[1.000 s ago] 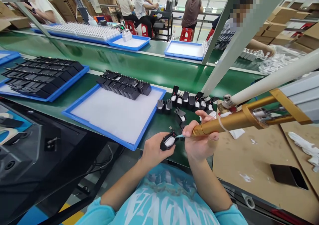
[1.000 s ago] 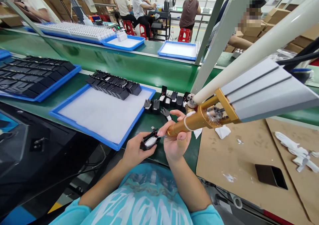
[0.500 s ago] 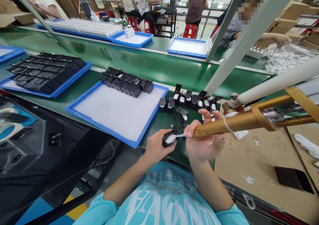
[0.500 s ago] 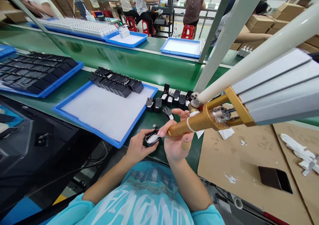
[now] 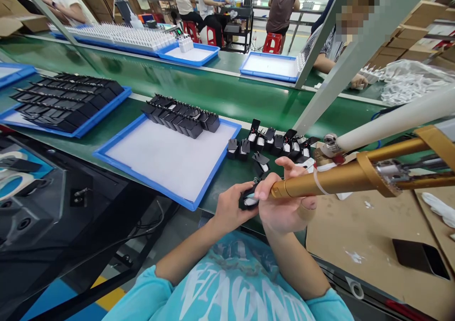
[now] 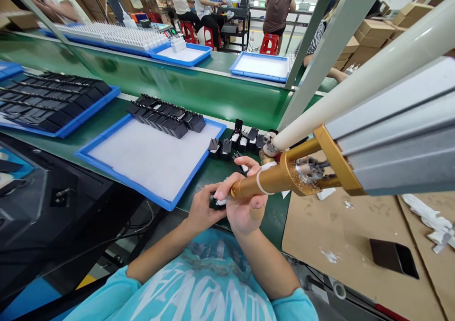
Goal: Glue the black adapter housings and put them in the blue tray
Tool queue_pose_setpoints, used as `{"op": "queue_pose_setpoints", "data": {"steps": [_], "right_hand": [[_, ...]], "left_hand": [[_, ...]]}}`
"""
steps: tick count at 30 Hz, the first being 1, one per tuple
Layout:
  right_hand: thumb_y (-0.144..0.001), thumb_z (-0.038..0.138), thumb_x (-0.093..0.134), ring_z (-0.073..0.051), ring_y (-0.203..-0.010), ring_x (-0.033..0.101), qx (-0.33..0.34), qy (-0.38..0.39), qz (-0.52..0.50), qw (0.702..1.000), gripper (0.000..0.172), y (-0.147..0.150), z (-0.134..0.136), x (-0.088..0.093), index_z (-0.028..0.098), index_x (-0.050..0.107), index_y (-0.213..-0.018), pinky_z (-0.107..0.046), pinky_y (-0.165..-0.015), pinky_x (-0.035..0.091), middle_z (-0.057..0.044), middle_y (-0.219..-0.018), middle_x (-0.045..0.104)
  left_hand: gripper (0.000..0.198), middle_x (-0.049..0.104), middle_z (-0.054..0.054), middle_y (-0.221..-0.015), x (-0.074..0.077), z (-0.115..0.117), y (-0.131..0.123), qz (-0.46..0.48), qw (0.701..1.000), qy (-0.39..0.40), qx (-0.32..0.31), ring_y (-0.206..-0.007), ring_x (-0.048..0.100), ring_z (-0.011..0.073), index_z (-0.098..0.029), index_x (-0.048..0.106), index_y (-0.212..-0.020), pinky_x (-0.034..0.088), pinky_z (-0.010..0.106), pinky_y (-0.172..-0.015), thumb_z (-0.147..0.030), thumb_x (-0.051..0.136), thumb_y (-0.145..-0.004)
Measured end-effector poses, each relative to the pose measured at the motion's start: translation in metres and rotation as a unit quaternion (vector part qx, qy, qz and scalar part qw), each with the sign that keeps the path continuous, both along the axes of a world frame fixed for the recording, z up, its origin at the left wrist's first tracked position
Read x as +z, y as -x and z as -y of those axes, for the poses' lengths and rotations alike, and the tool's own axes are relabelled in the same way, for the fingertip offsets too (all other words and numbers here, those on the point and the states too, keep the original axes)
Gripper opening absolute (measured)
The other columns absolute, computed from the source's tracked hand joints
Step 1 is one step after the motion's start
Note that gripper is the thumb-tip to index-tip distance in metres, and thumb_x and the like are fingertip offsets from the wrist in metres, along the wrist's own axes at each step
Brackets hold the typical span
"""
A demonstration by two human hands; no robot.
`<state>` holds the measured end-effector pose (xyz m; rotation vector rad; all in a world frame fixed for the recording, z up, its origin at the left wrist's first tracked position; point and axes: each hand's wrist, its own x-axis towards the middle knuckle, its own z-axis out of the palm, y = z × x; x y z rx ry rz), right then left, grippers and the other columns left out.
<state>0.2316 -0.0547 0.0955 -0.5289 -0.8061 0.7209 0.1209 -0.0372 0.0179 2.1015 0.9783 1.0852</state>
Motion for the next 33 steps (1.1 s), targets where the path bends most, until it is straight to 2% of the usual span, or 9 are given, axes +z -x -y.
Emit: {"op": "queue_pose_setpoints", "data": {"steps": [2, 6, 9, 15, 19, 22, 25, 29, 33], "right_hand": [[-0.082, 0.055, 0.047, -0.007, -0.044, 0.054, -0.008, 0.006, 0.003, 1.000, 0.031, 0.000, 0.001, 0.000, 0.030, 0.056, -0.099, -0.029, -0.036, 0.048, -0.001, -0.110, 0.055], [-0.083, 0.060, 0.040, -0.007, -0.044, 0.052, -0.013, 0.016, -0.013, 1.000, 0.044, 0.001, 0.000, 0.000, 0.035, 0.053, -0.116, -0.030, -0.035, 0.047, -0.003, -0.112, 0.055], [-0.084, 0.061, 0.033, -0.008, -0.046, 0.053, -0.016, 0.017, -0.023, 0.999, 0.046, 0.001, 0.000, 0.001, 0.036, 0.054, -0.116, -0.029, -0.036, 0.045, -0.003, -0.113, 0.055], [-0.084, 0.059, 0.031, -0.008, -0.043, 0.051, -0.064, 0.047, -0.028, 0.996, 0.044, -0.009, 0.004, -0.001, 0.035, 0.056, -0.112, -0.029, -0.037, 0.043, -0.003, -0.110, 0.056], [-0.084, 0.057, 0.035, -0.007, -0.043, 0.051, -0.083, 0.049, -0.027, 0.995, 0.042, -0.020, 0.008, -0.005, 0.034, 0.057, -0.110, -0.029, -0.036, 0.044, -0.002, -0.108, 0.056], [-0.085, 0.057, 0.034, -0.007, -0.042, 0.051, -0.099, 0.053, -0.021, 0.993, 0.041, -0.026, 0.010, -0.008, 0.033, 0.058, -0.108, -0.029, -0.036, 0.045, -0.002, -0.109, 0.056], [-0.086, 0.055, 0.034, -0.007, -0.043, 0.053, -0.097, 0.042, -0.019, 0.994, 0.040, -0.030, 0.011, -0.011, 0.032, 0.060, -0.106, -0.029, -0.036, 0.046, -0.002, -0.110, 0.056], [-0.085, 0.053, 0.036, -0.008, -0.044, 0.055, -0.086, 0.030, -0.023, 0.996, 0.039, -0.035, 0.013, -0.014, 0.032, 0.061, -0.107, -0.030, -0.037, 0.046, -0.002, -0.110, 0.056], [-0.086, 0.053, 0.036, -0.008, -0.044, 0.054, -0.086, 0.034, -0.021, 0.995, 0.038, -0.039, 0.014, -0.015, 0.033, 0.060, -0.108, -0.030, -0.037, 0.047, -0.002, -0.111, 0.056]], "left_hand": [[0.041, 0.072, 0.005, -0.106, -0.001, 0.000, 0.000, 0.005, 1.000, -0.007, -0.001, -0.088, 0.072, 0.0211, -0.023, 0.053, -0.111, 0.058, 0.033, -0.075, -0.037, 0.069, -0.075], [0.041, 0.073, 0.004, -0.102, 0.001, 0.000, 0.002, 0.003, 1.000, -0.014, -0.008, -0.083, 0.072, 0.0195, -0.023, 0.053, -0.111, 0.057, 0.029, -0.071, -0.037, 0.069, -0.076], [0.040, 0.073, 0.003, -0.098, 0.001, -0.003, 0.006, -0.032, 0.999, 0.013, -0.018, -0.081, 0.071, 0.0195, -0.023, 0.055, -0.111, 0.056, 0.030, -0.072, -0.036, 0.069, -0.076], [0.037, 0.068, 0.008, -0.108, -0.009, -0.020, 0.033, -0.135, 0.989, -0.004, -0.053, -0.100, 0.065, 0.0248, -0.021, 0.059, -0.112, 0.051, 0.039, -0.087, -0.029, 0.069, -0.077], [0.046, 0.063, 0.009, -0.124, -0.007, -0.030, 0.045, -0.138, 0.985, 0.069, -0.071, -0.113, 0.061, 0.0263, -0.023, 0.056, -0.120, 0.050, 0.040, -0.094, -0.036, 0.071, -0.078], [0.043, 0.060, 0.006, -0.133, -0.001, -0.035, 0.039, -0.109, 0.984, 0.126, -0.062, -0.121, 0.058, 0.0243, -0.025, 0.053, -0.130, 0.049, 0.037, -0.099, -0.042, 0.055, -0.091], [0.037, 0.065, 0.002, -0.126, 0.003, -0.036, 0.028, -0.091, 0.982, 0.156, -0.060, -0.117, 0.061, 0.0213, -0.028, 0.057, -0.129, 0.050, 0.034, -0.098, -0.040, 0.042, -0.098], [0.030, 0.070, 0.001, -0.118, 0.004, -0.032, 0.021, -0.097, 0.985, 0.122, -0.069, -0.107, 0.066, 0.0201, -0.027, 0.064, -0.118, 0.053, 0.032, -0.093, -0.038, 0.055, -0.092], [0.023, 0.071, 0.003, -0.114, 0.001, -0.029, 0.026, -0.096, 0.990, 0.029, -0.095, -0.104, 0.067, 0.0182, -0.024, 0.065, -0.112, 0.053, 0.031, -0.094, -0.031, 0.057, -0.091]]}}
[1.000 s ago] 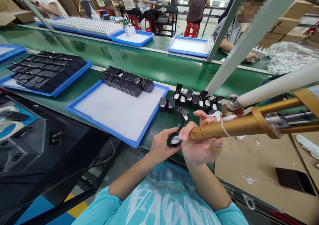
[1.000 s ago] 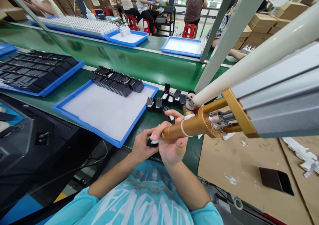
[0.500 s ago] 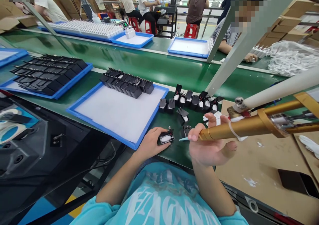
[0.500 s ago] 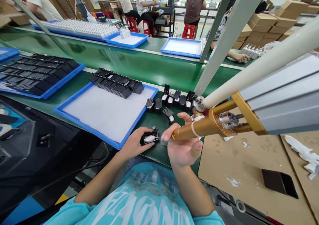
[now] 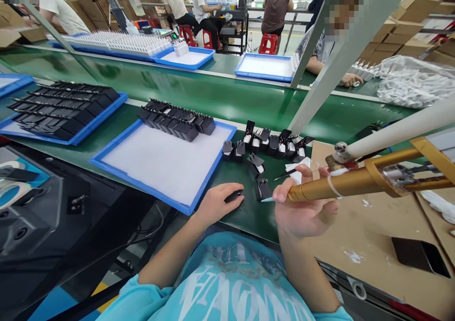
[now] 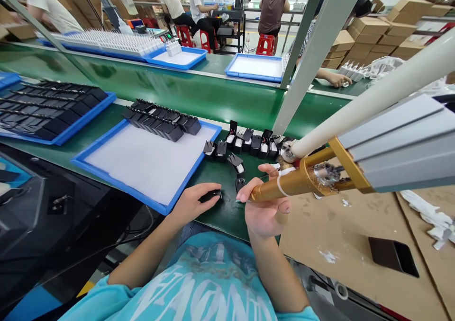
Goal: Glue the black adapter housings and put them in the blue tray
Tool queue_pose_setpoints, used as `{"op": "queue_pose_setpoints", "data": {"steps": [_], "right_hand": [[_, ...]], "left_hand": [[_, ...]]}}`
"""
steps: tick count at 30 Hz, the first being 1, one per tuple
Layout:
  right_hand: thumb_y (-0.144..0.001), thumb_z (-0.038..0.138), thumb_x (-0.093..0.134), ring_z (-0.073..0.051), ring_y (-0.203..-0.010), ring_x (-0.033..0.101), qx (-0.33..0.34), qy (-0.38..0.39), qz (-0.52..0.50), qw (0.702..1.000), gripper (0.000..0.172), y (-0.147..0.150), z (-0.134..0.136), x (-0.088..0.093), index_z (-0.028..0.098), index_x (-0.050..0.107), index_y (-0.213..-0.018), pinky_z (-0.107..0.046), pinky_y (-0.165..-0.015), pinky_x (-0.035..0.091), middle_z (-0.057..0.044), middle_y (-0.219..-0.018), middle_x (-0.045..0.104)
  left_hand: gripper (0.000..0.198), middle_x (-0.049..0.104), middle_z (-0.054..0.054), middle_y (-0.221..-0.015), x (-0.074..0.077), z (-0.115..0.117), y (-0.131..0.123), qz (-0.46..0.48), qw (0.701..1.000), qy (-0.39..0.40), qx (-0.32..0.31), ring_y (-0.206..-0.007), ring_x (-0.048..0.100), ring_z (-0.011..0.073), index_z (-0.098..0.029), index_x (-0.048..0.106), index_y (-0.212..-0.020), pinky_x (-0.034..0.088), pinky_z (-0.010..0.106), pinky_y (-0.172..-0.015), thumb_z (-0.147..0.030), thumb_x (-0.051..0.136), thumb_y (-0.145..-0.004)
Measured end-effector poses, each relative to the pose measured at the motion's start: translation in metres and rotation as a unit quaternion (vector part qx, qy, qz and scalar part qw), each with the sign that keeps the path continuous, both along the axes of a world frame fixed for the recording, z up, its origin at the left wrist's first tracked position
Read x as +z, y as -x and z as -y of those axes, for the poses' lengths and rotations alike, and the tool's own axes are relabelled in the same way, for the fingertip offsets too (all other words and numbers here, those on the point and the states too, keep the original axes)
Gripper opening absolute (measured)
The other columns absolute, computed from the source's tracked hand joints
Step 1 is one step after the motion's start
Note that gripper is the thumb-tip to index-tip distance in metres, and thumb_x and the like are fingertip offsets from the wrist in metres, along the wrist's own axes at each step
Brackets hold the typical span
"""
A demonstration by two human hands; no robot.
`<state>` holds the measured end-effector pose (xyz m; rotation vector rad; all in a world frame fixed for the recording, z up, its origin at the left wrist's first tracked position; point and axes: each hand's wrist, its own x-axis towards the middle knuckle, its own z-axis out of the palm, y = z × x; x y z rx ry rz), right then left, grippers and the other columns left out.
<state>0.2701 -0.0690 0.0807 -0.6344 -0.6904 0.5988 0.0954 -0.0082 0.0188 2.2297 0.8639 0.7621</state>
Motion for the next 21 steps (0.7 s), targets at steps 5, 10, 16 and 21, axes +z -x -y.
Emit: {"op": "queue_pose_setpoints", "data": {"steps": [5, 10, 16, 21], "right_hand": [[-0.085, 0.053, 0.039, -0.008, -0.044, 0.055, -0.004, -0.002, -0.003, 1.000, 0.038, -0.004, 0.000, -0.001, 0.034, 0.061, -0.109, -0.030, -0.037, 0.048, -0.001, -0.110, 0.056], [-0.085, 0.052, 0.041, -0.009, -0.046, 0.058, 0.007, -0.019, -0.008, 1.000, 0.038, -0.008, 0.000, -0.005, 0.033, 0.061, -0.111, -0.030, -0.037, 0.049, -0.001, -0.110, 0.058], [-0.086, 0.048, 0.041, -0.009, -0.046, 0.058, 0.006, -0.023, -0.012, 1.000, 0.036, -0.010, -0.001, -0.006, 0.032, 0.062, -0.110, -0.031, -0.037, 0.048, -0.001, -0.109, 0.058], [-0.085, 0.050, 0.042, -0.009, -0.045, 0.057, -0.005, -0.013, -0.009, 1.000, 0.034, -0.011, 0.000, -0.005, 0.030, 0.063, -0.104, -0.030, -0.036, 0.048, -0.002, -0.107, 0.057]], "left_hand": [[0.019, 0.068, 0.005, -0.119, -0.005, 0.003, 0.001, -0.007, 0.998, -0.051, -0.035, -0.107, 0.065, 0.0160, -0.022, 0.062, -0.110, 0.052, 0.029, -0.095, -0.025, 0.053, -0.094], [0.024, 0.065, 0.006, -0.123, -0.006, 0.007, -0.002, -0.091, 0.988, -0.123, -0.029, -0.106, 0.064, 0.0183, -0.022, 0.061, -0.113, 0.052, 0.032, -0.091, -0.023, 0.042, -0.097], [0.023, 0.066, 0.006, -0.107, -0.007, 0.003, -0.003, -0.218, 0.956, -0.189, -0.048, -0.087, 0.063, 0.0203, -0.020, 0.059, -0.110, 0.051, 0.032, -0.073, -0.036, 0.050, -0.095], [0.022, 0.064, 0.008, -0.105, -0.007, -0.001, -0.001, -0.182, 0.976, -0.098, -0.066, -0.091, 0.061, 0.0211, -0.021, 0.057, -0.111, 0.050, 0.032, -0.076, -0.034, 0.046, -0.097]]}}
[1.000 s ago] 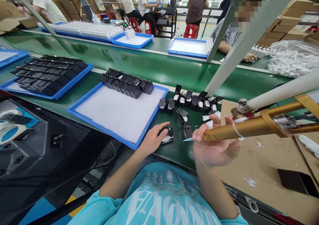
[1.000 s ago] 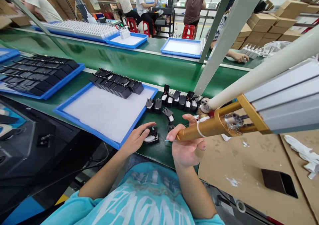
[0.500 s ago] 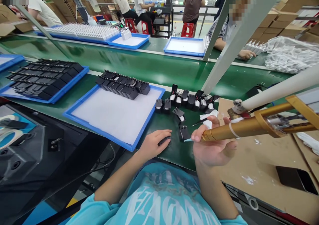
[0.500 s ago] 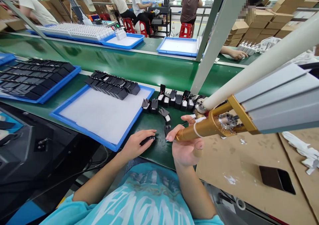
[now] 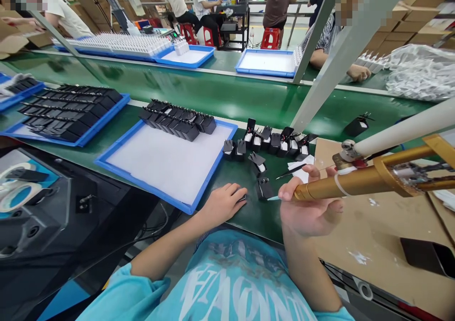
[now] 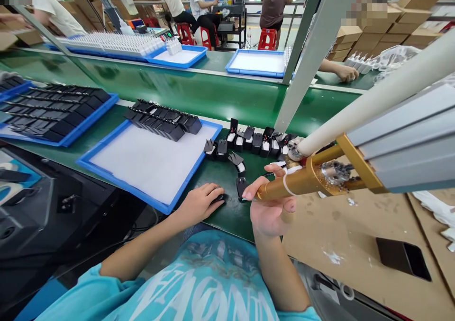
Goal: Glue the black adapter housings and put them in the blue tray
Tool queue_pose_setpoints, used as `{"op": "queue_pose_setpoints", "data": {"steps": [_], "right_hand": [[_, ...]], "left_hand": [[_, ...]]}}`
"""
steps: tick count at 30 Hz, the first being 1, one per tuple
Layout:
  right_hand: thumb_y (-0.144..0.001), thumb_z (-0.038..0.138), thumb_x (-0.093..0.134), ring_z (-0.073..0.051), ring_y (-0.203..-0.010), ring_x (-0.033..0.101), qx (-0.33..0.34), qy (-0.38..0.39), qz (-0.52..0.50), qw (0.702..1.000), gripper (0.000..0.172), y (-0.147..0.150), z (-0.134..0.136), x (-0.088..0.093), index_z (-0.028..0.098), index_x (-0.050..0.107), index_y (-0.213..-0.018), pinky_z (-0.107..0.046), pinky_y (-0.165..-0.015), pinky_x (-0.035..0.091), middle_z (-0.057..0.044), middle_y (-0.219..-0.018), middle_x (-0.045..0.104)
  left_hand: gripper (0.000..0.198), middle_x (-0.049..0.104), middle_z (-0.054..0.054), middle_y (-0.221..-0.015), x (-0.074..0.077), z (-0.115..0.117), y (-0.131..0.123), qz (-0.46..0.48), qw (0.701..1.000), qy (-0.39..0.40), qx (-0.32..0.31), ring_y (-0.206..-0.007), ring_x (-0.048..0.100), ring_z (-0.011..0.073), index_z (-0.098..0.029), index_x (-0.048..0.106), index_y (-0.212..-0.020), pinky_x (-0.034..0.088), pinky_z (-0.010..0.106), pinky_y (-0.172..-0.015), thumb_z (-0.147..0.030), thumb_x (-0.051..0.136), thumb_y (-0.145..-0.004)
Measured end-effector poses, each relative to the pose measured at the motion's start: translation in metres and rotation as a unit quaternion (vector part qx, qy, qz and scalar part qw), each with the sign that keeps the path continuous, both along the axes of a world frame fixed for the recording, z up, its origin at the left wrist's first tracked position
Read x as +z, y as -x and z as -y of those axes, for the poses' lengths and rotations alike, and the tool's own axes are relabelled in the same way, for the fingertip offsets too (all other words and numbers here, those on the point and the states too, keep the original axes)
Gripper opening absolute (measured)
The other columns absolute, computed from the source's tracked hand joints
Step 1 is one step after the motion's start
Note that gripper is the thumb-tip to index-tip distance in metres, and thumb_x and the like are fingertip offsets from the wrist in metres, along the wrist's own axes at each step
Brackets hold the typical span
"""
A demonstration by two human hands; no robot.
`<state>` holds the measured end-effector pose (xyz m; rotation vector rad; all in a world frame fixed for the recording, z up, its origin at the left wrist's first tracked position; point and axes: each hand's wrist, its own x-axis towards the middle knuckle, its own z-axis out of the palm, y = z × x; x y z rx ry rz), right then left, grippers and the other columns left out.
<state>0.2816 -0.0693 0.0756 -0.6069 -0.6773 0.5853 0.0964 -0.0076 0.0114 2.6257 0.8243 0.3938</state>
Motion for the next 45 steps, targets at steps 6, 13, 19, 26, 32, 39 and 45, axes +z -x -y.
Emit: {"op": "queue_pose_setpoints", "data": {"steps": [6, 13, 19, 26, 32, 39, 45], "right_hand": [[-0.083, 0.051, 0.045, -0.009, -0.045, 0.056, -0.015, 0.017, -0.003, 1.000, 0.035, -0.005, 0.004, -0.002, 0.029, 0.062, -0.102, -0.030, -0.037, 0.047, -0.002, -0.108, 0.056], [-0.080, 0.052, 0.047, -0.010, -0.046, 0.057, -0.022, 0.024, -0.010, 0.999, 0.038, -0.015, 0.008, -0.005, 0.028, 0.062, -0.107, -0.031, -0.039, 0.046, -0.002, -0.107, 0.056], [-0.078, 0.051, 0.051, -0.012, -0.045, 0.058, -0.022, 0.011, -0.016, 1.000, 0.043, -0.027, 0.007, -0.012, 0.028, 0.059, -0.114, -0.033, -0.038, 0.046, -0.003, -0.106, 0.059], [-0.078, 0.048, 0.051, -0.011, -0.046, 0.057, -0.026, 0.005, -0.009, 1.000, 0.039, -0.031, 0.004, -0.014, 0.029, 0.059, -0.111, -0.032, -0.038, 0.046, -0.003, -0.105, 0.061], [-0.081, 0.047, 0.049, -0.011, -0.046, 0.058, -0.022, -0.012, -0.005, 1.000, 0.034, -0.029, 0.006, -0.013, 0.029, 0.059, -0.108, -0.032, -0.040, 0.048, -0.002, -0.108, 0.061], [-0.081, 0.046, 0.049, -0.011, -0.046, 0.059, -0.022, -0.015, -0.006, 1.000, 0.032, -0.030, 0.008, -0.014, 0.029, 0.058, -0.106, -0.031, -0.040, 0.046, -0.002, -0.108, 0.060], [-0.081, 0.044, 0.048, -0.011, -0.047, 0.059, -0.025, -0.016, 0.002, 1.000, 0.031, -0.031, 0.007, -0.014, 0.029, 0.058, -0.107, -0.031, -0.040, 0.047, -0.002, -0.107, 0.059]], "left_hand": [[0.034, 0.064, 0.003, -0.093, 0.009, -0.008, 0.005, 0.305, 0.781, 0.527, 0.140, -0.077, 0.066, 0.0185, -0.024, 0.047, -0.116, 0.055, 0.031, -0.066, -0.051, 0.045, -0.094], [0.043, 0.063, 0.005, -0.092, 0.017, -0.026, 0.017, 0.434, 0.611, 0.639, 0.172, -0.069, 0.065, 0.0172, -0.021, 0.048, -0.117, 0.054, 0.029, -0.059, -0.044, 0.062, -0.083], [0.048, 0.060, 0.009, -0.109, 0.026, -0.096, 0.040, 0.200, 0.937, 0.156, 0.241, -0.090, 0.063, 0.0222, -0.020, 0.038, -0.134, 0.051, 0.038, -0.080, -0.038, 0.051, -0.091], [0.038, 0.061, 0.020, -0.113, 0.021, -0.184, 0.050, -0.097, 0.941, -0.222, 0.236, -0.112, 0.053, 0.0361, -0.015, 0.057, -0.126, 0.038, 0.049, -0.091, -0.030, 0.049, -0.092], [0.052, 0.040, 0.022, -0.145, 0.022, -0.194, 0.048, -0.069, 0.921, -0.275, 0.266, -0.124, 0.042, 0.0403, -0.015, 0.048, -0.136, 0.032, 0.051, -0.096, -0.030, 0.055, -0.088], [0.079, 0.056, 0.014, -0.129, 0.036, -0.164, 0.002, 0.008, 0.997, -0.078, 0.009, -0.119, 0.049, 0.0318, -0.019, 0.041, -0.140, 0.035, 0.043, -0.101, -0.052, 0.071, -0.074], [0.071, 0.065, 0.009, -0.108, 0.031, -0.153, -0.009, 0.054, 0.996, 0.068, 0.025, -0.102, 0.061, 0.0299, -0.021, 0.055, -0.126, 0.043, 0.039, -0.093, -0.039, 0.082, -0.063]]}}
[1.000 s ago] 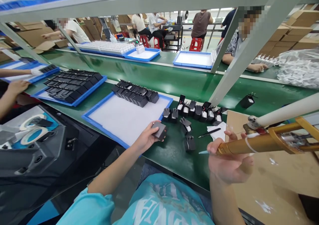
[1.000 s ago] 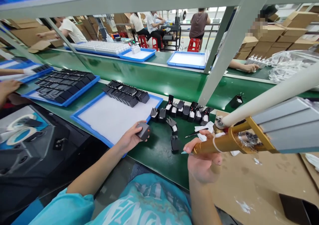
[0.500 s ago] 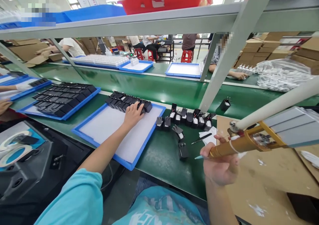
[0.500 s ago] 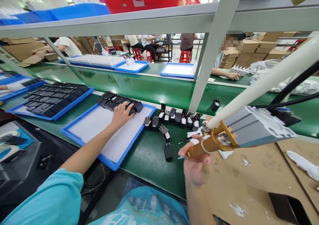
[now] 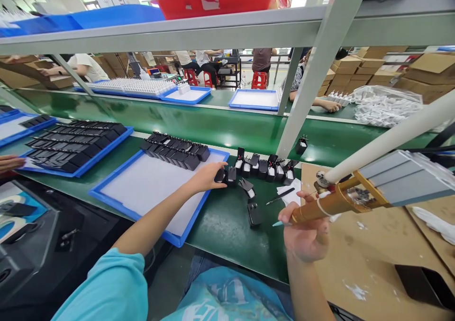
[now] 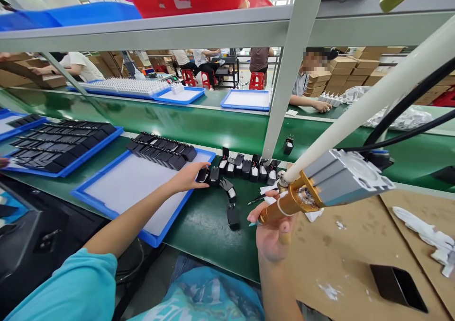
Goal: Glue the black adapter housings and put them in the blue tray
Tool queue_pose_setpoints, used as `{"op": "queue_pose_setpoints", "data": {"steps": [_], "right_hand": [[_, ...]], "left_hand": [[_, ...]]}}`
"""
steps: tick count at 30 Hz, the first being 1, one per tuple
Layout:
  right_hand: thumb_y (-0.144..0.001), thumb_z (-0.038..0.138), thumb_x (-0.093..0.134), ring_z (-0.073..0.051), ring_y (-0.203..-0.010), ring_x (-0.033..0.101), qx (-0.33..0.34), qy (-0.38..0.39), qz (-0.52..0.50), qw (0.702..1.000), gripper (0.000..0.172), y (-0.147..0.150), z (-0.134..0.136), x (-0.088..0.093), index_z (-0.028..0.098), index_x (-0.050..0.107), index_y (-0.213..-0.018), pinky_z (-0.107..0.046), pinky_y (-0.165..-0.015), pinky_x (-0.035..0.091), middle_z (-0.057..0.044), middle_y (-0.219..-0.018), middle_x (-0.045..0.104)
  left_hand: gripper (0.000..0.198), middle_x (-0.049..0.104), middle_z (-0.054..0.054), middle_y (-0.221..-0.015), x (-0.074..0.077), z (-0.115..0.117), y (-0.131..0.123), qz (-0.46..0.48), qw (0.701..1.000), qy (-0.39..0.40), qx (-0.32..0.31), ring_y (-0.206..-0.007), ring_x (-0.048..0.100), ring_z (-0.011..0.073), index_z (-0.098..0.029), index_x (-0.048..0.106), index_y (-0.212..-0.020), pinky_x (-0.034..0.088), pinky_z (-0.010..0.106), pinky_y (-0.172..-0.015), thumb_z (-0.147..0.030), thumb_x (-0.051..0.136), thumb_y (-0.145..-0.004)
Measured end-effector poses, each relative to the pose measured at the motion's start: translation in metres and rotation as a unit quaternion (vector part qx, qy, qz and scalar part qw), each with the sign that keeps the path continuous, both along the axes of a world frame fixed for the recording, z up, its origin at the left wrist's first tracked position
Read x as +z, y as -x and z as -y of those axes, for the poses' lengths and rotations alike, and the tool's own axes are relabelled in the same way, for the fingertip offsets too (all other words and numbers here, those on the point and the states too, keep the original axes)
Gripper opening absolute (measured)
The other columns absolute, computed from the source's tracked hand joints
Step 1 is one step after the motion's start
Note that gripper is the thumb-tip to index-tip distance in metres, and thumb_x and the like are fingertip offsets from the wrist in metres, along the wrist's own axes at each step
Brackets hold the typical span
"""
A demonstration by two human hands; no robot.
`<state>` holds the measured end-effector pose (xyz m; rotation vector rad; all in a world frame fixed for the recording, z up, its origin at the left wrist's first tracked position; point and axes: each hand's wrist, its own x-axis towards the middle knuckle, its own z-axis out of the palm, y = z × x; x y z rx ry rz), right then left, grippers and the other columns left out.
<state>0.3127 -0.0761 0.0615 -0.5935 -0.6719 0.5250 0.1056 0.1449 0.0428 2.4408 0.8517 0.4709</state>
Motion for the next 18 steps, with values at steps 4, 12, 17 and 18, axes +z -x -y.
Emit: {"op": "queue_pose_setpoints", "data": {"steps": [4, 12, 17, 18], "right_hand": [[-0.082, 0.044, 0.048, -0.011, -0.048, 0.060, 0.001, 0.002, 0.003, 1.000, 0.032, 0.000, 0.000, -0.001, 0.029, 0.058, -0.108, -0.031, -0.040, 0.048, -0.002, -0.108, 0.058], [-0.078, 0.046, 0.051, -0.009, -0.045, 0.057, -0.006, 0.021, 0.005, 1.000, 0.036, 0.001, 0.000, 0.002, 0.031, 0.059, -0.109, -0.030, -0.037, 0.047, -0.001, -0.105, 0.059], [-0.081, 0.047, 0.049, -0.008, -0.044, 0.056, 0.017, 0.018, 0.010, 1.000, 0.034, 0.016, -0.002, 0.011, 0.031, 0.060, -0.108, -0.030, -0.036, 0.048, -0.002, -0.106, 0.058], [-0.081, 0.047, 0.048, -0.008, -0.044, 0.056, 0.022, 0.019, 0.011, 1.000, 0.032, 0.021, -0.002, 0.012, 0.031, 0.060, -0.106, -0.029, -0.036, 0.048, -0.001, -0.106, 0.058]], "left_hand": [[0.067, 0.063, 0.007, -0.118, 0.011, 0.037, 0.018, -0.013, 0.997, 0.063, -0.045, -0.107, 0.060, 0.0287, -0.026, 0.055, -0.125, 0.045, 0.037, -0.094, -0.036, 0.081, -0.065], [0.064, 0.053, 0.009, -0.136, 0.005, 0.121, 0.033, 0.026, 0.979, 0.178, -0.093, -0.120, 0.053, 0.0267, -0.030, 0.047, -0.137, 0.043, 0.040, -0.102, -0.032, 0.072, -0.078], [0.047, 0.056, 0.005, -0.135, -0.017, 0.148, 0.028, 0.134, 0.956, 0.249, 0.077, -0.108, 0.060, 0.0212, -0.032, 0.049, -0.132, 0.049, 0.037, -0.096, -0.038, 0.062, -0.087], [0.042, 0.057, 0.005, -0.134, -0.021, 0.153, 0.027, 0.158, 0.948, 0.257, 0.105, -0.108, 0.061, 0.0210, -0.031, 0.052, -0.130, 0.050, 0.037, -0.094, -0.038, 0.060, -0.089]]}}
